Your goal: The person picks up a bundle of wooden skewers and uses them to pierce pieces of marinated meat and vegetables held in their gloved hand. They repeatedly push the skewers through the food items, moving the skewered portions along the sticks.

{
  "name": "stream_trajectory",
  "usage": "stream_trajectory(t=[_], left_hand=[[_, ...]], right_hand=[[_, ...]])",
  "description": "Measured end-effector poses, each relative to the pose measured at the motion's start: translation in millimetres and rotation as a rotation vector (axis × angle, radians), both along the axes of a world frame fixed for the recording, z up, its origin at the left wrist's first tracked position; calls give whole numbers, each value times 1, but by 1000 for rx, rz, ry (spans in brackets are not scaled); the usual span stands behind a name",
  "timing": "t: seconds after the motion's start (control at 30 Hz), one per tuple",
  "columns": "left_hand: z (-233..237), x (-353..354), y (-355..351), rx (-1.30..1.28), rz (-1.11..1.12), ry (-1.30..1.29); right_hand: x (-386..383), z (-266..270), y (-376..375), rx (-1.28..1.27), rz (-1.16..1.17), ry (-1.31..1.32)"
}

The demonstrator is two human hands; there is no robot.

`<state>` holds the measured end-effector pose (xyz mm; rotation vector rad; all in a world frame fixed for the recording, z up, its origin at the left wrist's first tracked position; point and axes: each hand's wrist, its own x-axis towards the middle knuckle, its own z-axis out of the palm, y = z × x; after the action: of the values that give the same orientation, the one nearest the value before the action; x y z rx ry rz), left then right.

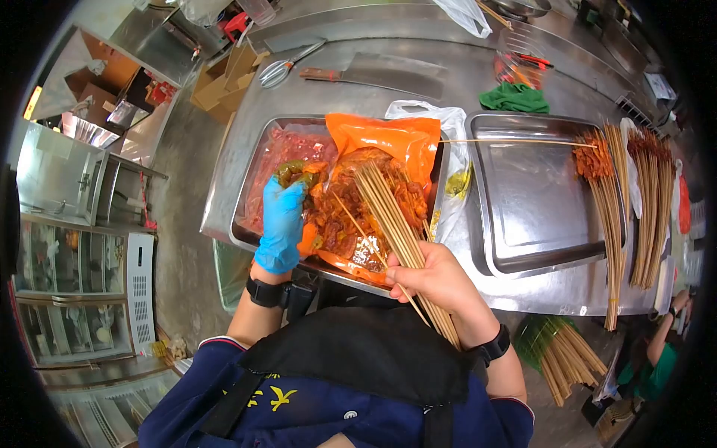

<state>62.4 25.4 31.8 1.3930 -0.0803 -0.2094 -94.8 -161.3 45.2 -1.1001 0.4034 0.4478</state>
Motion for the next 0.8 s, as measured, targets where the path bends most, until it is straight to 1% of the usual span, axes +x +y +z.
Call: stream_trajectory(t=[0.07,0.17,0.23,0.33,0.4,0.53,0.63,0.7,0.73,0.77,0.8], left_hand=[[9,-7,-5,96,-86,-29],[2,-12,-9,24,-133,-9],[1,-12,-10,9,-124,-19],[-2,-7,-10,73,-108,-46],[-10,-3,-11,80,-110,-155],[-7,1,-9,123,-114,-163],[-3,6,-1,159,-127,-141],[-5,6,4,80,-65,-60],[-9,6,6,3,-76,-101],[-6,5,7,2,-77,-101],[0,3,9,-23,-108,38]], right_hand=[[-1,0,0,11,-4,1],[-1,-1,2,3,2,-10],[-1,1,3,6,31,-20],[-1,4,5,-19,72,-15],[0,3,7,-31,89,-20],[0,3,8,-44,90,-22],[0,5,6,-52,56,-11],[0,4,6,-34,47,-9],[-1,3,6,-18,34,-5],[-1,3,6,-18,33,-5],[-1,4,6,-14,27,-3]])
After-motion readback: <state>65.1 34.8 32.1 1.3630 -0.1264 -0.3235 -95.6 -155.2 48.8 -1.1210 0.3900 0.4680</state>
